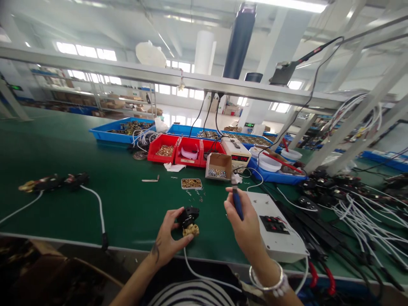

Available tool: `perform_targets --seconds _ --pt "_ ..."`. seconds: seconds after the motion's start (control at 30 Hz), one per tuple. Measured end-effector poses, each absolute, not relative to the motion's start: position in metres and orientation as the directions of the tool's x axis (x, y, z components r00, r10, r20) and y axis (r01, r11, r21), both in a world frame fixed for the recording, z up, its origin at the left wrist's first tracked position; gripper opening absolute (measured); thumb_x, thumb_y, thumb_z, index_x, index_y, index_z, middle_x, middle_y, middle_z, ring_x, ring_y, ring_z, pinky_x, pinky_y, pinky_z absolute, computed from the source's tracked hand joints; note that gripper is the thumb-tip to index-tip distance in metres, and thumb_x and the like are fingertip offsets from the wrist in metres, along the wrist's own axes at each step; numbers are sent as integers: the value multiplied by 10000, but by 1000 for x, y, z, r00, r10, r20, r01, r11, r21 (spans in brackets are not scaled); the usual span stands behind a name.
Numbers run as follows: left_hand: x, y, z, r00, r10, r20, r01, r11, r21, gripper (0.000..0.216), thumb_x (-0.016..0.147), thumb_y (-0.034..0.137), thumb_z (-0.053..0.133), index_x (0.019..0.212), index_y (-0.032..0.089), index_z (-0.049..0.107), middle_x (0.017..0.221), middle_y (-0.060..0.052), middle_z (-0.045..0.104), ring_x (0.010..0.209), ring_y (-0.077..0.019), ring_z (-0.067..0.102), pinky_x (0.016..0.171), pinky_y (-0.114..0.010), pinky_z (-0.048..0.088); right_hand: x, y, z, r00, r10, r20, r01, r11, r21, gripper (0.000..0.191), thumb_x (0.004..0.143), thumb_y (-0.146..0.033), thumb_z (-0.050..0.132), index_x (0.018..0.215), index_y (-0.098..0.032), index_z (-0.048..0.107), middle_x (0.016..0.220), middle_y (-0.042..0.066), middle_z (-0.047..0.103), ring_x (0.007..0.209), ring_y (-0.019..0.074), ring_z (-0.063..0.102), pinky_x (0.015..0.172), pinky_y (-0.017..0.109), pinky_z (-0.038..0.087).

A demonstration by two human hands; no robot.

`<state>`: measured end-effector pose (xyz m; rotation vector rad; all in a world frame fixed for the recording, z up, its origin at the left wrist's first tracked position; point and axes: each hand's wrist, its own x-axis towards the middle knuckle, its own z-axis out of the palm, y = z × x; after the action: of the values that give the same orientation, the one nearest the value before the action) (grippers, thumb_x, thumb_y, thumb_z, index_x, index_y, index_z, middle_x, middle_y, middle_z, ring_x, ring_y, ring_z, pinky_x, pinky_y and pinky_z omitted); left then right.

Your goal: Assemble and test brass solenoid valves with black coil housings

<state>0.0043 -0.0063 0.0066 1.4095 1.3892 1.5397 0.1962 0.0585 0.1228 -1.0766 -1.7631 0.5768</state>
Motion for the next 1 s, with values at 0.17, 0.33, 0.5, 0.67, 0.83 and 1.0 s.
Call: perform_targets --seconds 0.17,0.33,0.5,0.67,0.83,1.0 --pt "4 -4 4 -235 928 291 205 -245 948 642 710 307 726 1317 223 533 1216 -91 481 1152 -269 545 935 -444 531 203 60 96 -508 810 291 597 575 -559 171 808 -253 539 956 -219 616 803 44 625 677 199 596 633 315 487" --pt "3 -4 7 -218 932 290 208 -246 947 636 708 309 727 1311 230 542 1206 -83 485 1134 -259 557 932 -436 539 210 66 109 -154 812 563 584 534 -611 202 930 -371 486 1017 -209 570 866 49 624 715 193 592 660 309 498" --pt "2 -6 11 -215 933 290 199 -249 948 608 703 296 724 1284 236 557 1138 -63 486 1105 -243 559 913 -418 553 205 65 104 -388 796 464 581 602 -548 141 819 -275 559 944 -219 594 782 34 617 617 180 574 566 285 472" --pt "1 -6 13 -211 931 297 186 -260 948 600 701 295 726 1275 243 562 1110 -55 484 1074 -232 564 900 -412 557 204 67 111 -294 786 544 605 594 -531 164 892 -290 488 1017 -225 571 868 52 628 755 211 606 682 324 496" --pt "1 -5 13 -209 930 302 176 -268 947 613 683 272 729 1272 239 562 1111 -61 490 1084 -241 563 900 -419 558 203 69 106 -426 760 491 572 646 -505 180 829 -282 528 990 -228 588 790 31 606 633 183 570 593 293 474" --pt "1 -5 13 -203 936 287 160 -258 953 620 679 270 736 1273 234 565 1124 -61 480 1093 -239 559 918 -421 550 206 73 109 -325 789 522 610 596 -522 190 901 -325 469 1027 -222 567 866 51 622 754 212 602 703 335 492"
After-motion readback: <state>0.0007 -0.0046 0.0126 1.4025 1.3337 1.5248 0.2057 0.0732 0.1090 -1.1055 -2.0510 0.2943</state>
